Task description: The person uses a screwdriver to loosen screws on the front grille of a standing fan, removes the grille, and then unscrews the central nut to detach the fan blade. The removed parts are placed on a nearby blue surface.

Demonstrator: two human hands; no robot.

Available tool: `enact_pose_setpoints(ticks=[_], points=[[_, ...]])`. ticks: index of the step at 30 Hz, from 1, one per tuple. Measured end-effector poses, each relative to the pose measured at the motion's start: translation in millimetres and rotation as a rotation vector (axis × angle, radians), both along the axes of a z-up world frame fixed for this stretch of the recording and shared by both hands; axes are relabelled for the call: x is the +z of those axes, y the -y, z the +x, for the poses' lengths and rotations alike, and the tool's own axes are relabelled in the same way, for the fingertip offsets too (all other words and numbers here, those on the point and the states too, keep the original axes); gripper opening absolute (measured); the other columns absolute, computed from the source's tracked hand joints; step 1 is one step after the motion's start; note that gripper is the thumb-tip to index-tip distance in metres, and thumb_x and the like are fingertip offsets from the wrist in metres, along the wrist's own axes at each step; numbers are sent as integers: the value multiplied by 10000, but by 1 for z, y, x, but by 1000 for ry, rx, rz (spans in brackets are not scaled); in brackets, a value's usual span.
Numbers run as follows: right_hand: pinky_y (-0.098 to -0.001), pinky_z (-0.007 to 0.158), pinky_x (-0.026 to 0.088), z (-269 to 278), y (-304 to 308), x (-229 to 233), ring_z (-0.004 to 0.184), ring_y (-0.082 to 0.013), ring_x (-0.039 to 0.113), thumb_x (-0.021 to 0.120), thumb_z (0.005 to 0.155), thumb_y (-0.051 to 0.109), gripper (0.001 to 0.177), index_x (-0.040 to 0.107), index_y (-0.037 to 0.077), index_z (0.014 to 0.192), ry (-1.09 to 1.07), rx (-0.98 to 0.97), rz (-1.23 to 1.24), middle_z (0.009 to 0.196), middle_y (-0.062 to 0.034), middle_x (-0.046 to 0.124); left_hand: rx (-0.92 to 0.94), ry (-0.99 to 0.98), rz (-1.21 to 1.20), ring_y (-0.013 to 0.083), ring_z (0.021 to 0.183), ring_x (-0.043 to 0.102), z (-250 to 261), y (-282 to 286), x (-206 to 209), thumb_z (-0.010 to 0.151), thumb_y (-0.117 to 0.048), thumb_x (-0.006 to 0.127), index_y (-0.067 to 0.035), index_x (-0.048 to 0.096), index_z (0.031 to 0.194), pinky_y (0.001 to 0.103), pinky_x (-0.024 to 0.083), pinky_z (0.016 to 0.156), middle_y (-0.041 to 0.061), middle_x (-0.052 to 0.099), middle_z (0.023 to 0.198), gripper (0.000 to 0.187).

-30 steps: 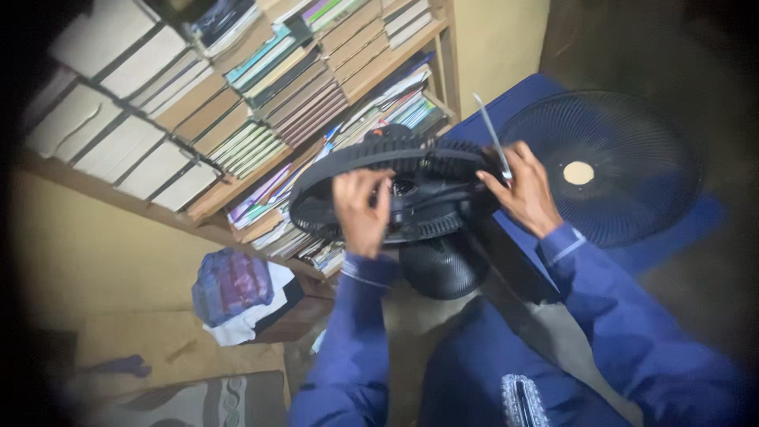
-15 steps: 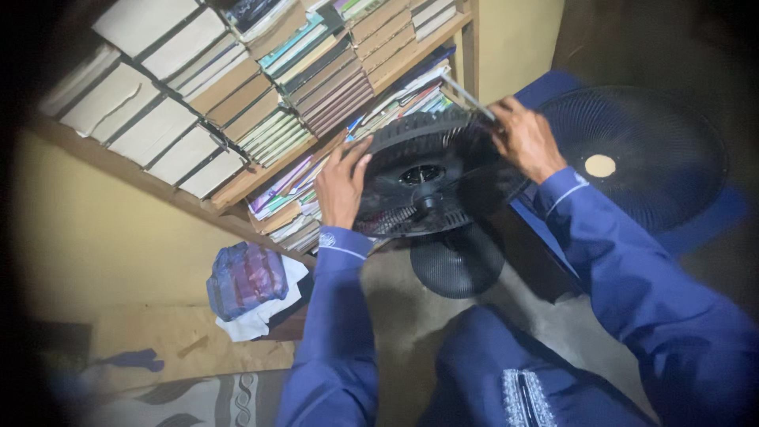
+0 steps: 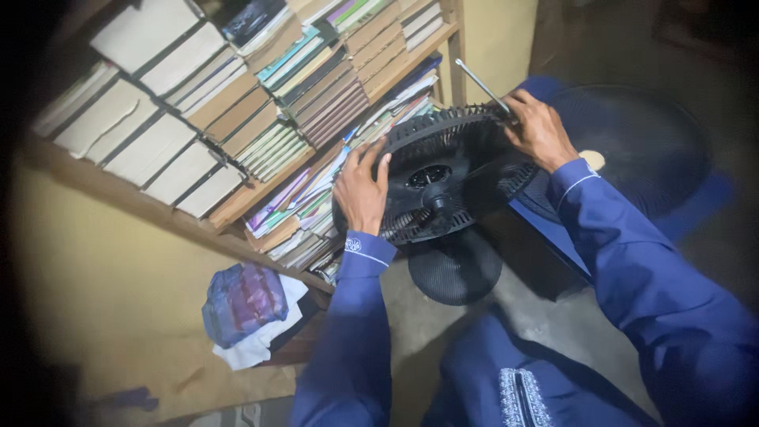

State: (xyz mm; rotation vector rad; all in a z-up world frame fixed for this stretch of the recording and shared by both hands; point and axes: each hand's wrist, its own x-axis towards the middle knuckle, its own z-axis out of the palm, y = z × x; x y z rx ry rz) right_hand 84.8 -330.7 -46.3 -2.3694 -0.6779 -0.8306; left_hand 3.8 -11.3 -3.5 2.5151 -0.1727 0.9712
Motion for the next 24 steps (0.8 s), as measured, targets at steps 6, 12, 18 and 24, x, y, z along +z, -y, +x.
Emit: enact_pose_setpoints(ticks=[6,12,18,24], points=[[-443,717,527,-34,-7,-12,801,-334,643,734,962,260,429,619,24,1301,-208,-65,296,1112,-207,558,-181,317,-91,346,1299,561,-19,41,-22,932,-174,708,-151,722,1129,457,422,1165,90,646,1255,199],[-307,456,410,-49,14,-63,470,-163,470,376,1144,404,468,665,46,1233,-517,-33,1080,689,-147,450,-611,-379,-588,269,1106,611,-14,154,-102,883,-237,732,-99,585,1365,398,513,915,118,629,1234,522],[-278,544,546,-60,67,-115,577,-101,565,358,1149,403,444,598,30,1176,-395,128,1527,881,-3,528,-875,-1051,-1363,197,1005,671,12,246,-202,1018,-269,631,10,561,1317,358,603,801,133,641,1182,416],[-282,840,564,-45,152,-160,904,-132,653,460,1148,262,384,589,-36,1353,-415,91,1454,1011,-41,619,-813,-928,-1388,234,917,680,59,284,-251,1045,-189,626,57,606,1297,327,573,818,181,693,1137,353]])
